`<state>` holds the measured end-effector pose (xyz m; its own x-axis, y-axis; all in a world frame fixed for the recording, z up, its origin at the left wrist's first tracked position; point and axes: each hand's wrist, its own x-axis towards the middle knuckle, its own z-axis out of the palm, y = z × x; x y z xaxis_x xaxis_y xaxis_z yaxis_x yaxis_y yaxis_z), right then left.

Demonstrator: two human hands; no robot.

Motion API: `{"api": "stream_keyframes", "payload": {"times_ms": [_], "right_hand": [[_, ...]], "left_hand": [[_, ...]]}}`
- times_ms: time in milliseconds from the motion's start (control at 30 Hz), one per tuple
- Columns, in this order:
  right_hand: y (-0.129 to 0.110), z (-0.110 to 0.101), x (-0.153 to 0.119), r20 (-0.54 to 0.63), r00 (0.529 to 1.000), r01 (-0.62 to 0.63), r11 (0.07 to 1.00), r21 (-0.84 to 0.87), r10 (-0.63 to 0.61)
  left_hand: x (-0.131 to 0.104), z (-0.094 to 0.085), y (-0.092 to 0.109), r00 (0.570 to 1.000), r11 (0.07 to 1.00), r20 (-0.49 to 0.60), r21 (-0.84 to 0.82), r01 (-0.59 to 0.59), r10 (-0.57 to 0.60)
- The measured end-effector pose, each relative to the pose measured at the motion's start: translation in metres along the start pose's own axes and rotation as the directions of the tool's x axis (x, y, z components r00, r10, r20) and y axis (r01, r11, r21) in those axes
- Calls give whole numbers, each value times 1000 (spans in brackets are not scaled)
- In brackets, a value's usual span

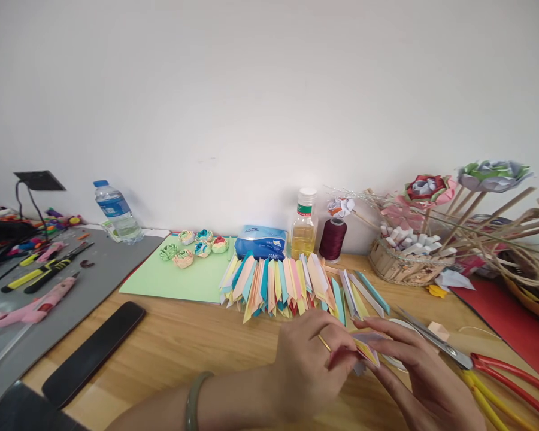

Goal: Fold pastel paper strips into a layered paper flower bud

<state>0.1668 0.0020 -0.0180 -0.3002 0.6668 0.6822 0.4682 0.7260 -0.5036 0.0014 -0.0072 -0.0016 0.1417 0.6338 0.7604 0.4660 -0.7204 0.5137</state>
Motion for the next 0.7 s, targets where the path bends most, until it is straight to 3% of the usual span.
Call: {"api": "stream_keyframes", "payload": {"times_ms": [367,567,700], "right_hand": [[-3,-1,4,-22,997,79,996,-34,-79],[-6,-2,7,-55,986,146,978,-150,-156],[-7,-3,6,-42,981,178,969,-169,-187]], "left_hand": [[-5,1,-6,997,997,7,22,-77,77],[-7,1,-6,991,990,41,64,-129,126],[-4,-1,-4,986,978,8,130,-165,166]]}}
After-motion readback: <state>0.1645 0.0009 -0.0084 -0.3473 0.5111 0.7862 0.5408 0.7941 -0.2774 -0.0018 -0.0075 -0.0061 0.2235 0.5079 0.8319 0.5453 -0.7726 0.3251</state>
